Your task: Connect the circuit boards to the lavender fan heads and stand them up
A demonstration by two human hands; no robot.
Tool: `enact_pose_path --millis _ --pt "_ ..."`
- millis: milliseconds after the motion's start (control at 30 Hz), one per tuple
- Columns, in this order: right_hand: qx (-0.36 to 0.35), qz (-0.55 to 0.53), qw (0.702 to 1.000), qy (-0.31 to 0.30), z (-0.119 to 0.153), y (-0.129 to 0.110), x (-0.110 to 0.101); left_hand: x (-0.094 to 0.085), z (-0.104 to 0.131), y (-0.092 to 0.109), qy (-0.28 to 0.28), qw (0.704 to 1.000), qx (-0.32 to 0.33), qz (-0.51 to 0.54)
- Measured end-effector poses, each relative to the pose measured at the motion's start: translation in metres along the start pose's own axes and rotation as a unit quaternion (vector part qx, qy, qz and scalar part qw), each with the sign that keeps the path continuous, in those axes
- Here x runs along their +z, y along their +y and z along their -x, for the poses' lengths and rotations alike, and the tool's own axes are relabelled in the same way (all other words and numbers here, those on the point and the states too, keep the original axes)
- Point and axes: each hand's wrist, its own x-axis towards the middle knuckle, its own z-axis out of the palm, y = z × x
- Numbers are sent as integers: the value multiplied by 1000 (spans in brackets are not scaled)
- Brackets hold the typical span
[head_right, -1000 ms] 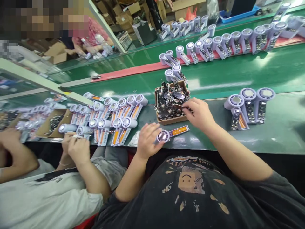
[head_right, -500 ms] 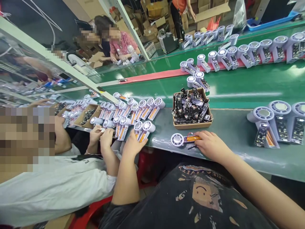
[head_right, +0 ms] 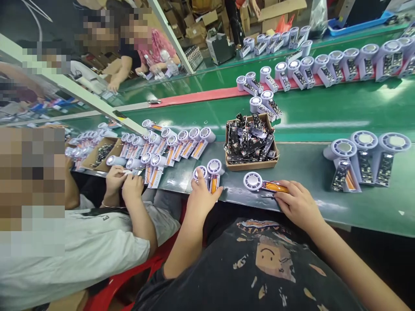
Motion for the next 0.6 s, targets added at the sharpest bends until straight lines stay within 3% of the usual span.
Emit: enact_pose_path --millis 100,167,267,333,467,533,600 --pt "8 -9 1000 3 1 -1 2 2 -2 0 -15 991 61 121" --pt "8 -16 1000 6 1 -1 3 8 1 -9 -26 962 95 253" --pt "16 -34 999 5 1 -2 4 20 12 -22 -88 865 91 486" --pt "29 -48 998 1 1 -3 5 28 21 -23 -118 798 68 588" --pt "45 -60 997 4 2 -5 5 43 39 -13 -101 721 53 683" --pt "55 -52 997 18 3 -6 5 50 43 -13 -77 714 63 693" --pt "77 -36 996 38 5 -7 4 52 43 -23 -64 754 84 649"
